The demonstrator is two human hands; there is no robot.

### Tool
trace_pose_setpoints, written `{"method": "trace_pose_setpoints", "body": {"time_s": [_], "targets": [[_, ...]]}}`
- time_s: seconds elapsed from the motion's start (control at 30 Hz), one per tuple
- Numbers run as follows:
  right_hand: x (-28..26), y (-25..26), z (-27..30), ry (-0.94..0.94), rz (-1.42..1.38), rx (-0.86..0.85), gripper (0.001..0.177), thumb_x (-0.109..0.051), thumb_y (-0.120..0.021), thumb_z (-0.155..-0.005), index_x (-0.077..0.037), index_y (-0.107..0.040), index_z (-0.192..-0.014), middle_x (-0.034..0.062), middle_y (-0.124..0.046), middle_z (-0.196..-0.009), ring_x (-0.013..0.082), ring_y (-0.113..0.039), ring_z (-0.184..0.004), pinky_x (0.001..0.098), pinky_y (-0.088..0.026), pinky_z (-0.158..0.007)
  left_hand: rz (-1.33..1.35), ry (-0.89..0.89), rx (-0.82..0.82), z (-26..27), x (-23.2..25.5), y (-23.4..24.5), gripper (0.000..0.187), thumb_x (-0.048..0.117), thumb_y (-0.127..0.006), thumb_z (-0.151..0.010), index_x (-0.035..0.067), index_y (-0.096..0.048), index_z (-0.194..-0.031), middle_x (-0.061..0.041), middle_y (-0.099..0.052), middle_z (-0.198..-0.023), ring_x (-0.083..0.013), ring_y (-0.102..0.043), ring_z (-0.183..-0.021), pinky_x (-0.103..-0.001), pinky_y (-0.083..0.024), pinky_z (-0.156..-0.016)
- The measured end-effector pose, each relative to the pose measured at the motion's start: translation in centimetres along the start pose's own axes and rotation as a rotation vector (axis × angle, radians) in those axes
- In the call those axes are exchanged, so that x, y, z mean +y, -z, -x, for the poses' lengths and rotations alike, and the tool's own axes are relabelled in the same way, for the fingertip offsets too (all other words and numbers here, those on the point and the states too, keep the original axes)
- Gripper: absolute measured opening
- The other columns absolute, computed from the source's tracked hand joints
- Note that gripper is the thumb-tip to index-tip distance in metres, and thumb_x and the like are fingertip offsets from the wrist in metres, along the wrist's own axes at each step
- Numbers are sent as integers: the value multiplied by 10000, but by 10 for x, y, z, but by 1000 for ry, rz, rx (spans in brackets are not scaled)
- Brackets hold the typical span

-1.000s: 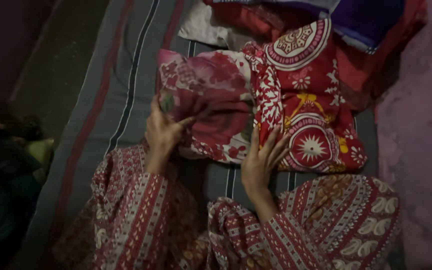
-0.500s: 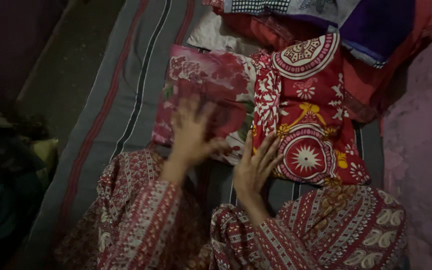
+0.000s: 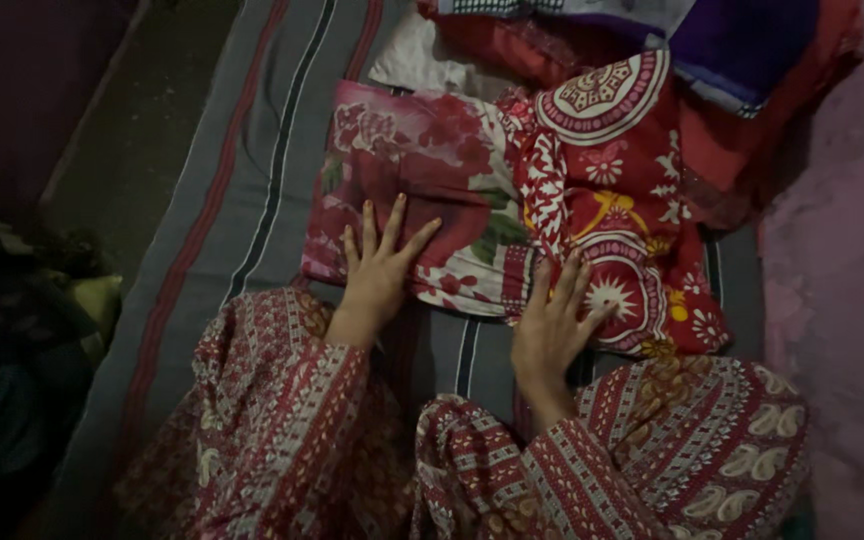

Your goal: The person puts several pillows into decorative pillowcases by hand, smoothing the fabric and adjusting the fit while sitting on a bed.

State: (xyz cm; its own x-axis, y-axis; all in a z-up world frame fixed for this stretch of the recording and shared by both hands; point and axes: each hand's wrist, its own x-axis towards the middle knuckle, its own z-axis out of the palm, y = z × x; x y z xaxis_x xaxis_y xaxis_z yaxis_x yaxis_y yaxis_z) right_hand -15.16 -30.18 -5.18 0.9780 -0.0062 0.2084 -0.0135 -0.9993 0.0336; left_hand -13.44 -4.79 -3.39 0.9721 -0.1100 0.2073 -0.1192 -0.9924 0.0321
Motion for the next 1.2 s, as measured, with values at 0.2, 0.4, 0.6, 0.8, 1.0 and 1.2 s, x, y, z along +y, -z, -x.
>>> {"method": "trace_pose_setpoints", "body": {"time_s": [0.2,0.4,0.6,0.8,1.0,1.2], "targets": [[-18,9,18,-54,-171,103,796,-95,-659,-865,-136,-390,-1614,232,-26,-1733,417,-51,-1616,798,49,-1149,324,-141,-125,1,35,23,904,320,-717,-775,417,-268,-1553,-104,-9,-1668,-444,9,-1536,-814,-34,-1132],[-39,3,40,-78,-334,195,766,-105,-611,-905,-120,-350,-1625,284,4,-1692,498,-12,-1566,814,71,-1112,32,-435,95,4,69,-9,677,322,-527,-1016,376,-279,-1643,7,-131,-1741,-322,-62,-1608,-823,-82,-1149],[-18,0,29,-68,-194,-36,907,-89,-719,-821,-229,-338,-1632,176,-32,-1726,374,-40,-1598,797,91,-1126,40,-537,115,-9,44,-25,572,302,-504,-1016,267,-395,-1577,16,-228,-1696,-315,-158,-1573,-885,-206,-1038],[20,5,24,-167,-102,5,925,-97,-774,-810,-312,-369,-1613,117,-10,-1737,367,-13,-1590,817,107,-1087,41,-574,150,-20,11,-31,529,243,-516,-996,155,-482,-1517,-24,-410,-1626,-275,-284,-1554,-855,-217,-1082],[32,-1,20,-291,-152,-18,959,-34,-755,-775,-264,-377,-1626,100,6,-1750,377,-1,-1603,823,117,-1085,92,-527,173,-18,-9,-29,535,194,-538,-964,158,-528,-1498,-15,-456,-1607,-241,-313,-1549,-807,-170,-1140],[16,12,20,-327,-339,22,713,-142,-637,-868,-201,-440,-1551,60,-33,-1756,367,15,-1615,776,121,-1120,128,-469,125,-8,17,-17,565,234,-585,-920,157,-536,-1477,-33,-480,-1566,-236,-329,-1523,-807,-160,-1133]]}}
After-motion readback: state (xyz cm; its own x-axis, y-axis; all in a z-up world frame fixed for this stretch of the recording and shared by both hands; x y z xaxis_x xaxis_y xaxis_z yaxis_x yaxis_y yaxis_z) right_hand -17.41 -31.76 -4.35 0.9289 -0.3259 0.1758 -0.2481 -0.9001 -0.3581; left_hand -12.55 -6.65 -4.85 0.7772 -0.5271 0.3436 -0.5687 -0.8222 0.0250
